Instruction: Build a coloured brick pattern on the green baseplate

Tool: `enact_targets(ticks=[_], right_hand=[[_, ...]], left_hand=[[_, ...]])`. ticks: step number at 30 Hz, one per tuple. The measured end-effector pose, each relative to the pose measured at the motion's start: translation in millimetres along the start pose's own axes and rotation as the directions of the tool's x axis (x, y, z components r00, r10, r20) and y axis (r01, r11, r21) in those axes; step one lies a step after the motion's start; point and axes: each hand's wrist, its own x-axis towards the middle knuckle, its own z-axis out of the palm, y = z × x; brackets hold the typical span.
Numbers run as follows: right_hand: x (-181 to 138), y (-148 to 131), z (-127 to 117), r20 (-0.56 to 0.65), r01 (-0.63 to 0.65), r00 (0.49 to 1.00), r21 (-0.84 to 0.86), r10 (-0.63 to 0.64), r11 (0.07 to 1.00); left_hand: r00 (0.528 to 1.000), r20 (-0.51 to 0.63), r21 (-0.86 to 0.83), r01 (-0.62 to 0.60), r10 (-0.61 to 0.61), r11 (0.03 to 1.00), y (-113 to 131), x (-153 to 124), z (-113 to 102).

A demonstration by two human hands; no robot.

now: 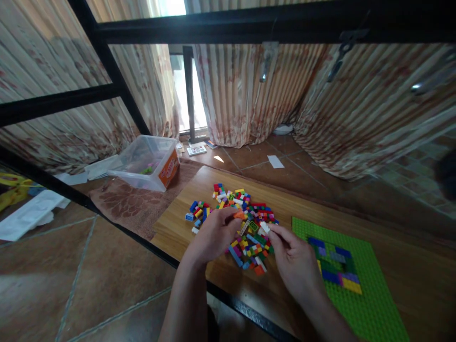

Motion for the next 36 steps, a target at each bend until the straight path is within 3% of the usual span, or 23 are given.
enact_targets(ticks=[5, 10, 16, 20, 26, 30, 36], right_hand=[[-9.8, 7.7, 10.2, -0.003, 0.108, 0.994, -0.156, -0.11, 0.982], [-8.7, 4.7, 13.4, -0.006, 0.128, 0.991, -0.167, -0.13, 0.978], [-21.0, 10.8, -13.8, -0.08, 0.126, 0.989, -0.019, -0.128, 0.992], [-26.6, 15.9, -30.0, -0.052, 0.238, 0.97, 0.001, -0.237, 0.971], [-31.9, 25.2, -63.3, -0.027, 0.259, 0.965, -0.033, -0.26, 0.965], [-37.4, 34.4, -89.7, -0.086, 0.166, 0.982, -0.036, -0.168, 0.986], [-39.3, 57.9, -114.2, -0.099, -0.056, 0.993, 0.007, 0.057, 0.998]], left_hand=[[0.999, -0.043, -0.013, 0.017, -0.017, 1.0, -6.2, 4.2, 4.1], [1.0, -0.004, -0.003, 0.016, -0.016, 1.0, -11.4, 9.1, 14.3], [0.984, 0.179, -0.038, 0.035, -0.027, 0.999, 4.0, 8.0, 39.8], [0.942, 0.325, -0.043, 0.098, -0.079, 0.994, 11.6, 3.8, 60.5], [0.921, 0.383, -0.093, 0.12, -0.076, 0.988, 12.8, 6.2, 87.2], [0.934, 0.355, -0.197, 0.103, -0.027, 0.975, 8.0, 11.5, 124.2], [0.991, 0.13, -0.159, 0.007, 0.014, 0.987, -3.8, 22.0, 181.9]])
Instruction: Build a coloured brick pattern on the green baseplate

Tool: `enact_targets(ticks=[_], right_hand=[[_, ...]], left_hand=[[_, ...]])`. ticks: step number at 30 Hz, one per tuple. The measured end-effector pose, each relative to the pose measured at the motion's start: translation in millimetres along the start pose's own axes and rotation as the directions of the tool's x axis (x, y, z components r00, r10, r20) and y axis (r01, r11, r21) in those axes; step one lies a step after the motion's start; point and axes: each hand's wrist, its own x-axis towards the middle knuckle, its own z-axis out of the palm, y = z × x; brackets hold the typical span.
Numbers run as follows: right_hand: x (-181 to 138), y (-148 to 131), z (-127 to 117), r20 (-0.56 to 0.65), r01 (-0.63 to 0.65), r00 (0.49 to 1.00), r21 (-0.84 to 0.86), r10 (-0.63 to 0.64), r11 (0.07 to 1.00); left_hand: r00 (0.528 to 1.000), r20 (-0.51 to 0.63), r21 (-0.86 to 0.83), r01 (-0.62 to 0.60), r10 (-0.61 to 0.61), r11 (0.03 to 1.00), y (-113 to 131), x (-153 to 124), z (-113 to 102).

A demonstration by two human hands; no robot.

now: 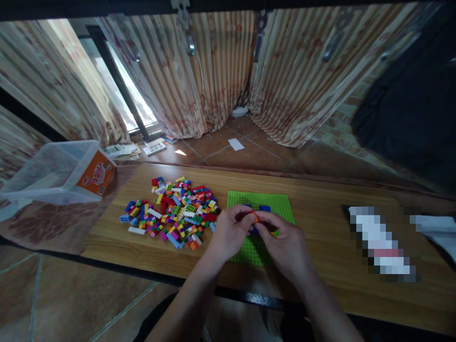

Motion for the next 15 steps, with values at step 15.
enact_targets(ticks=[15], right_hand=[[13.0, 42.0, -42.0, -0.117, -0.111, 0.99, -0.265, 0.083, 0.958]], left_hand=[[0.988, 0.045, 0.637, -0.142, 0.147, 0.758, -5.3, 17.5, 25.8]])
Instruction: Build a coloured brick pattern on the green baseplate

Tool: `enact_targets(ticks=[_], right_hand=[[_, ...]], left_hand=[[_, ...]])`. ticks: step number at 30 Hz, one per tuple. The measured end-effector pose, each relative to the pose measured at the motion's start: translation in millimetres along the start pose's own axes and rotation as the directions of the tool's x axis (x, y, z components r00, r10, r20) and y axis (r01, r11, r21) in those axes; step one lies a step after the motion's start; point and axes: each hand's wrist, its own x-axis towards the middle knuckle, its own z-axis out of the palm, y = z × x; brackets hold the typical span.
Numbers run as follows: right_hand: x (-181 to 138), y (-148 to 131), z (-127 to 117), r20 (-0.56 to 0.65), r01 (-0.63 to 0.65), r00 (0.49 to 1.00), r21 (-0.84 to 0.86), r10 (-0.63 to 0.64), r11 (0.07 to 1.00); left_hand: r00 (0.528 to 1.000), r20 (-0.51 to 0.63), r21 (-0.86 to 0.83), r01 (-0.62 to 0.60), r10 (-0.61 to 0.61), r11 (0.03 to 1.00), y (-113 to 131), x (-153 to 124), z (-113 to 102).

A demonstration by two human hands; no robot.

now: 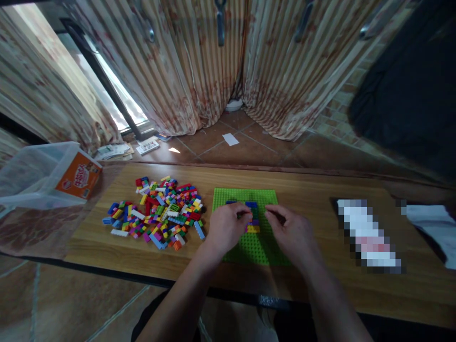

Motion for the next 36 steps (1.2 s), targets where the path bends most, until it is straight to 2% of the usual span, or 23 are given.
enact_targets(ticks=[7, 14, 24, 28, 36], right_hand=[[-2.1, -3.7, 3.7, 0.044, 0.018, 0.999, -0.031, -0.017, 0.999], [-4.0, -2.6, 9.0, 0.077, 0.041, 0.996, -0.051, -0.037, 0.998], [-5.3, -3.1, 14.4, 0.183, 0.091, 0.979, 0.021, -0.094, 0.996], [-4.5, -0.9, 16.8, 0.208, 0.129, 0.971, -0.019, -0.122, 0.992], [-3.4, 0.7, 17.9, 0.215, 0.169, 0.964, -0.033, -0.158, 0.985]], left_hand=[[0.989, -0.086, 0.24, -0.094, 0.117, 0.966, 0.5, -6.8, 3.8], [0.99, -0.089, 0.228, -0.084, 0.106, 0.97, -2.6, -8.2, 9.9], [0.986, 0.099, 0.39, -0.165, 0.137, 0.906, 1.8, -11.6, -2.3], [0.982, 0.119, 0.36, -0.182, 0.148, 0.915, -0.3, -12.9, -3.2], [0.995, 0.052, 0.272, -0.091, 0.079, 0.958, -2.7, -13.2, 0.5]])
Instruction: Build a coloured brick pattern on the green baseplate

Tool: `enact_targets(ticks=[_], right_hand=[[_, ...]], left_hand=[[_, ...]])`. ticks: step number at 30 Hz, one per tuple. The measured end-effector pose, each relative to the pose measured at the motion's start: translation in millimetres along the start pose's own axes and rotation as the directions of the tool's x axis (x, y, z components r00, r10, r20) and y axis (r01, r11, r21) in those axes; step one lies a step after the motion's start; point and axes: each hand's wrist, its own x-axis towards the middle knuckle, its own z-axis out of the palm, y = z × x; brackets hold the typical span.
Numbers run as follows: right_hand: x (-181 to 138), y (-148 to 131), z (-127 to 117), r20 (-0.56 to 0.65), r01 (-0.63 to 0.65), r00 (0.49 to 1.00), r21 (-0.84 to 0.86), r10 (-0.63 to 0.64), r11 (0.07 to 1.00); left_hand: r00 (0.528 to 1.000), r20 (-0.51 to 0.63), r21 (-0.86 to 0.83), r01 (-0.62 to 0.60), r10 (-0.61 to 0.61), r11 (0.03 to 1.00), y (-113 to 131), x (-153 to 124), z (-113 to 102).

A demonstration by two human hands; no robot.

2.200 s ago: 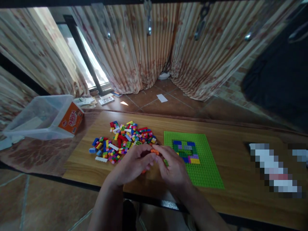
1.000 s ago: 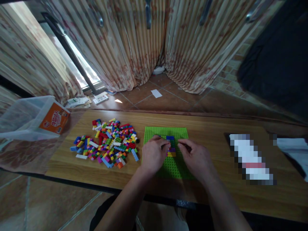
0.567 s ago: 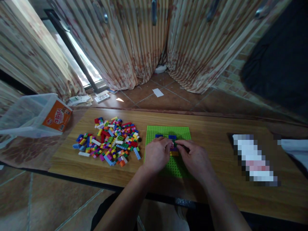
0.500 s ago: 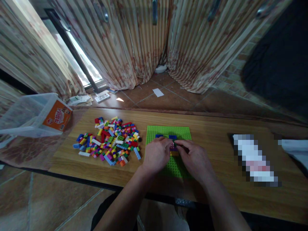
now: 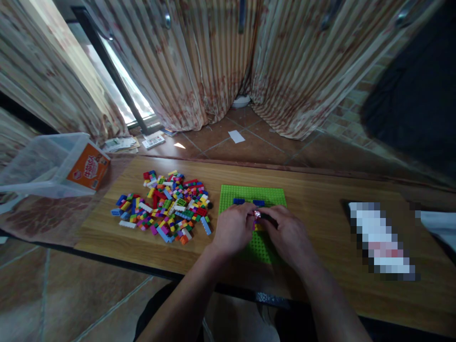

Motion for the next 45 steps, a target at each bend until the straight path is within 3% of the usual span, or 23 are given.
enact_targets(ticks=[6, 11, 15, 21, 28, 45], right_hand=[[0.5, 1.4, 3.2, -0.043, -0.021, 0.999, 0.078, 0.024, 0.997], [4.8, -1.7, 8.8, -0.141, -0.127, 0.979, 0.14, 0.146, 0.982], [7.5, -5.8, 8.3, -0.137, -0.196, 0.965, 0.185, 0.223, 0.963], [6.5, -6.3, 7.4, -0.138, -0.205, 0.96, 0.245, 0.243, 0.948], [7.3, -5.5, 10.5, -0.164, -0.219, 0.945, 0.321, 0.281, 0.921], [8.4, -9.3, 10.3, -0.148, -0.245, 0.945, 0.269, 0.292, 0.931]], left_hand=[[1.0, -0.002, 0.027, -0.015, 0.015, 1.0, 2.2, -1.1, -2.2], [1.0, 0.007, 0.12, -0.026, 0.025, 0.992, 3.1, 1.9, -3.0], [0.999, 0.013, 0.14, -0.038, 0.037, 0.989, 4.8, 2.5, -1.2], [0.998, -0.02, 0.109, 0.069, -0.067, 0.992, 11.8, -0.5, 2.2], [0.979, -0.092, -0.043, 0.179, -0.182, 0.983, 11.8, 4.9, 6.0], [0.994, -0.04, 0.071, 0.105, -0.103, 0.992, 14.3, 1.4, 2.7]])
